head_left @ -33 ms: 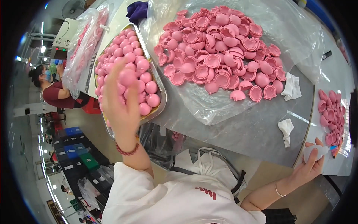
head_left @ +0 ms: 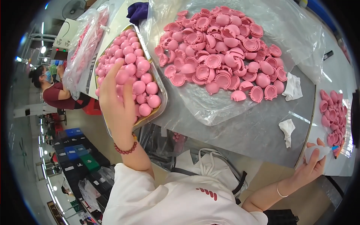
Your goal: Applying glue to pink plastic toy halves and pressing them together to assemble pieces.
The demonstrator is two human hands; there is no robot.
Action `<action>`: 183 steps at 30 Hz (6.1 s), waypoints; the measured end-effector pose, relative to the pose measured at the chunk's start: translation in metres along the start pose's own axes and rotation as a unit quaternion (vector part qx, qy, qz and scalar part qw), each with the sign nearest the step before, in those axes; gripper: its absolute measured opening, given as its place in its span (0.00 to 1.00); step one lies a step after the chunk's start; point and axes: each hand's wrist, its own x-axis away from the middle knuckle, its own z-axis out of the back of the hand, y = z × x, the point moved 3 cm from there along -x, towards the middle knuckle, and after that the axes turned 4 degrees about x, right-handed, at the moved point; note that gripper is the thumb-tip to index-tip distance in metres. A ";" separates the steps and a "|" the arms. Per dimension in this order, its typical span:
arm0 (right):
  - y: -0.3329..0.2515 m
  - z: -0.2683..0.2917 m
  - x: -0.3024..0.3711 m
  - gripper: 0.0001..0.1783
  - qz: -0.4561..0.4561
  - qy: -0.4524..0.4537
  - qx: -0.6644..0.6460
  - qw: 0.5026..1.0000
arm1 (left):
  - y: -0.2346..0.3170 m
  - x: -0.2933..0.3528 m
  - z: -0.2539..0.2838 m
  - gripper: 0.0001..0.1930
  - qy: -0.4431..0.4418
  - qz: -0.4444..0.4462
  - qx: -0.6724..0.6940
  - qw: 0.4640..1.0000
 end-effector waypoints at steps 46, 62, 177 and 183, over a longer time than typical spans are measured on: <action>-0.053 -0.026 0.030 0.26 0.155 -0.063 -0.275 0.947 | 0.163 0.093 -0.107 0.23 -0.406 0.228 0.802 0.373; -0.076 -0.031 0.040 0.34 0.281 -0.148 -0.115 0.941 | 0.157 0.095 -0.105 0.23 -0.384 0.178 0.776 0.468; -0.047 -0.024 0.030 0.17 0.185 -0.063 -0.060 0.979 | 0.157 0.086 -0.106 0.25 -0.404 0.052 0.689 0.599; -0.044 -0.053 0.000 0.29 0.105 -0.049 0.031 0.993 | 0.151 0.082 -0.102 0.23 -0.374 0.038 0.713 0.592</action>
